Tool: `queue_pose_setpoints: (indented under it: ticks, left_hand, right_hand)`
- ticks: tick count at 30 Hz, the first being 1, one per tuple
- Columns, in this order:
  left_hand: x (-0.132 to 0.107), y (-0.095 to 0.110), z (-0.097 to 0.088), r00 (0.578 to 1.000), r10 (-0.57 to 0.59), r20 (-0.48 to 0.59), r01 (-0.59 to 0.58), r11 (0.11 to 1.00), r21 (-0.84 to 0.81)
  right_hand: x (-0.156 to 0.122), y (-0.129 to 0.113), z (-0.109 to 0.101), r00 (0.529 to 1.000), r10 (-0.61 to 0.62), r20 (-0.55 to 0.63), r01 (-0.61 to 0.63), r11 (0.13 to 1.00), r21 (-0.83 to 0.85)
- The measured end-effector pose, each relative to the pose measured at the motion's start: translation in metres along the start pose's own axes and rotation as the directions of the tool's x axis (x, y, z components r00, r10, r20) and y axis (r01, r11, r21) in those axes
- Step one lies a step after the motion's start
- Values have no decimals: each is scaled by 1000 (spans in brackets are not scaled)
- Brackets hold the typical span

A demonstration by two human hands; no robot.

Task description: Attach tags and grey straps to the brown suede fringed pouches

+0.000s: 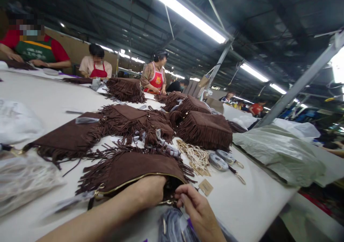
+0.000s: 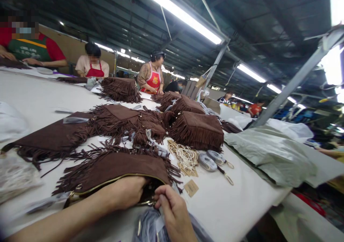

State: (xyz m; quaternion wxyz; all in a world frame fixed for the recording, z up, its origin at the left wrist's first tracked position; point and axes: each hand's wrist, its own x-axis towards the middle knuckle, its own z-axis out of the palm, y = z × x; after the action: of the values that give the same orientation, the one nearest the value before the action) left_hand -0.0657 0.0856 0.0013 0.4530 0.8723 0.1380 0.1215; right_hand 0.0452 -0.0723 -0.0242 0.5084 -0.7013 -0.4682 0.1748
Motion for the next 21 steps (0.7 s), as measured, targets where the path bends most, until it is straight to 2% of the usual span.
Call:
queue_pose_setpoints:
  ticks: [1,3,4,5,7,8,10,12,14,17,21]
  left_hand:
    - [-5,11,-1,999,7,33,-12,990,138]
    - [-12,34,-5,993,51,109,-92,904,417]
    - [-14,43,-8,985,97,141,-155,854,496]
    - [-15,51,-11,974,156,162,-217,835,506]
    - [-13,58,-16,962,223,160,-264,911,317]
    - [-11,57,-18,968,196,154,-220,962,163]
    - [-6,51,-18,982,57,179,-33,990,-134]
    - [-1,44,-13,972,-54,230,126,941,-314]
    - [0,38,-7,960,-50,275,166,894,-415]
    - [1,34,4,940,23,340,159,853,-496]
    - [3,27,15,949,113,294,86,806,-586]
  right_hand:
    - [0,-1,2,999,49,-8,-48,993,105]
    - [3,-5,7,993,115,-3,-108,946,307]
    - [5,-7,9,990,142,11,-134,908,398]
    - [7,-8,11,986,165,21,-155,865,477]
    - [11,-9,12,980,199,7,-164,787,594]
    - [13,-9,12,977,211,-24,-148,759,634]
    - [14,-6,10,968,225,-113,-91,730,677]
    - [14,-3,6,954,222,-200,-26,729,684]
    - [13,-3,3,949,200,-245,15,743,669]
    - [15,-6,4,965,152,-212,22,761,648]
    - [18,-13,6,980,111,-164,32,730,683]
